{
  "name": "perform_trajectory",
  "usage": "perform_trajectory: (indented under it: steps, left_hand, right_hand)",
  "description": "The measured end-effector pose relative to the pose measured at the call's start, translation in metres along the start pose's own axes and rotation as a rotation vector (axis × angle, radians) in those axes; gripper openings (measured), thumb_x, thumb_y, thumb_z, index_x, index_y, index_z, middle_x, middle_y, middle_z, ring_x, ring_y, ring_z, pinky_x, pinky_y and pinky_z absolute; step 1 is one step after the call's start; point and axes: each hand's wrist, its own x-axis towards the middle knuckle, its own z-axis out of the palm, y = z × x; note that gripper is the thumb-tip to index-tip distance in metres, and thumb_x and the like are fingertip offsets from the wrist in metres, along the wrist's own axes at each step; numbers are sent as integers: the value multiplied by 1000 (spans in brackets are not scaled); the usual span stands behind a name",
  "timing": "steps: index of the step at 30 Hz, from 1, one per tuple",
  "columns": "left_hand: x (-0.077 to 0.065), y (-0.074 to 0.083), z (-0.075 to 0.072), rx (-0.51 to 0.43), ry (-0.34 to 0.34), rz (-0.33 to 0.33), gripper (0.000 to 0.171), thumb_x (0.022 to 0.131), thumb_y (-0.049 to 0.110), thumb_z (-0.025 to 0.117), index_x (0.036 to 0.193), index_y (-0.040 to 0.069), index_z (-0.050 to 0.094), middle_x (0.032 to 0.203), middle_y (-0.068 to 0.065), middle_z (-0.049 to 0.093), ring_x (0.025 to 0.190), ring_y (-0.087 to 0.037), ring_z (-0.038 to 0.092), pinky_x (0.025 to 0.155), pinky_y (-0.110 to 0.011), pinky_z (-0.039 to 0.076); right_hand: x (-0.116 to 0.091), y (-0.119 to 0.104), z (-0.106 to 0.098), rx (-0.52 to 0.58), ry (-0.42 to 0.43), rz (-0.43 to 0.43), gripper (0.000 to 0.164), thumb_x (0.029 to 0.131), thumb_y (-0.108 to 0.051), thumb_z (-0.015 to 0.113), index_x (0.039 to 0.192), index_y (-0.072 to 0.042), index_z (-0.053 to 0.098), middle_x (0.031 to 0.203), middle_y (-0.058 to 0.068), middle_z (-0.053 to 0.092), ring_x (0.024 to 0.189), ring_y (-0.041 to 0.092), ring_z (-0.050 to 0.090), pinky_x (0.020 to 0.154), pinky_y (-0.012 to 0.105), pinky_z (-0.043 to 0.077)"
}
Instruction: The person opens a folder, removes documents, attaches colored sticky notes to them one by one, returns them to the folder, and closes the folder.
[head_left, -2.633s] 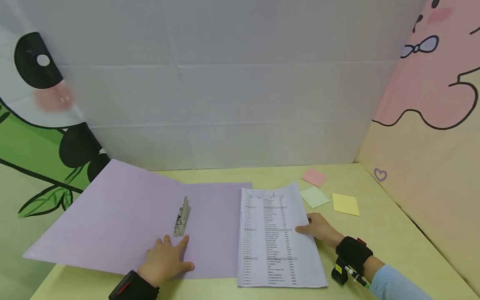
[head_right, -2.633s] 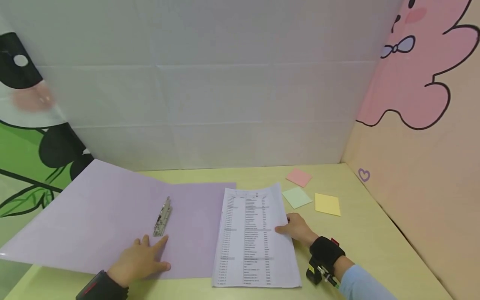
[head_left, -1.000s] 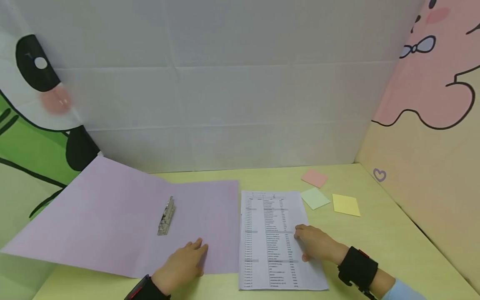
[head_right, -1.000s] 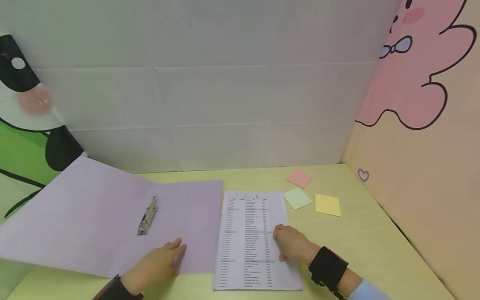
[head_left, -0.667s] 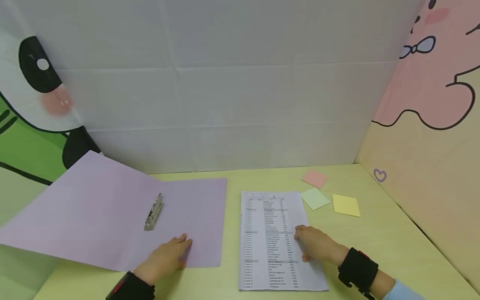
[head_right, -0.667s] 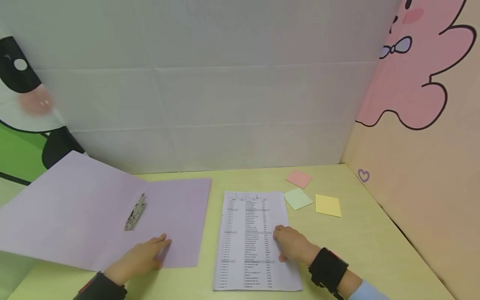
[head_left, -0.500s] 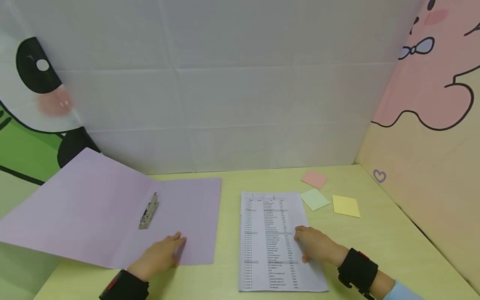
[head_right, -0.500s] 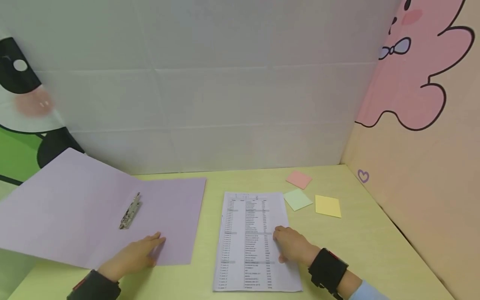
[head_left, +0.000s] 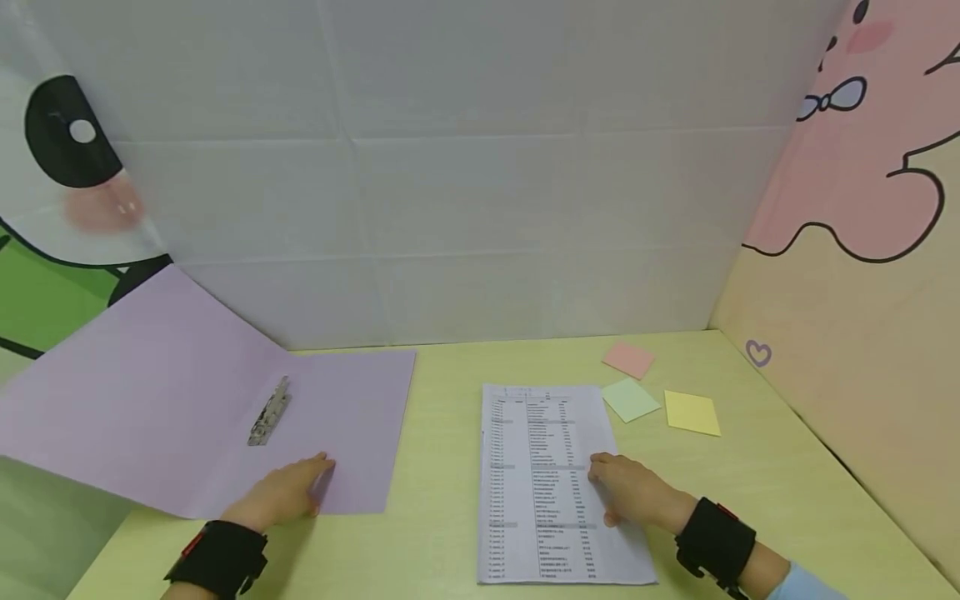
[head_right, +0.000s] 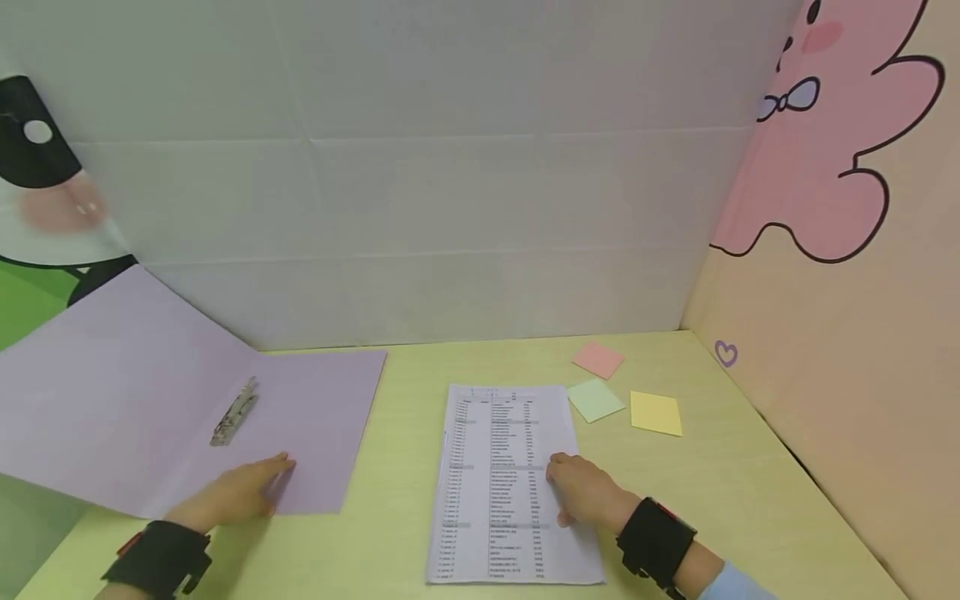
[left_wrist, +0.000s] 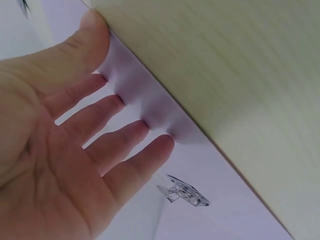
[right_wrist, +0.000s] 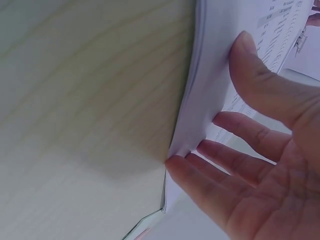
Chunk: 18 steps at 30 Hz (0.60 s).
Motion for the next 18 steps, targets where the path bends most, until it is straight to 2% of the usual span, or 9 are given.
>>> perform_trajectory:
  steps: [9, 18]
  left_hand:
    - [5, -33, -10, 38, -5, 1, 63, 68, -3, 69, 127, -8, 47, 135, -33, 37, 120, -52, 37, 95, -60, 32]
    - [3, -50, -19, 34, -19, -28, 63, 69, -5, 67, 127, -10, 45, 132, -37, 36, 116, -54, 39, 92, -60, 35]
  right_hand:
    - [0, 3, 1, -35, 20, -79, 48, 59, -6, 81, 100, 6, 60, 121, 25, 54, 111, 41, 51, 94, 49, 41]
    - [2, 3, 0, -16, 10, -64, 46, 60, -5, 80, 101, 5, 60, 125, 25, 52, 115, 40, 49, 97, 49, 39]
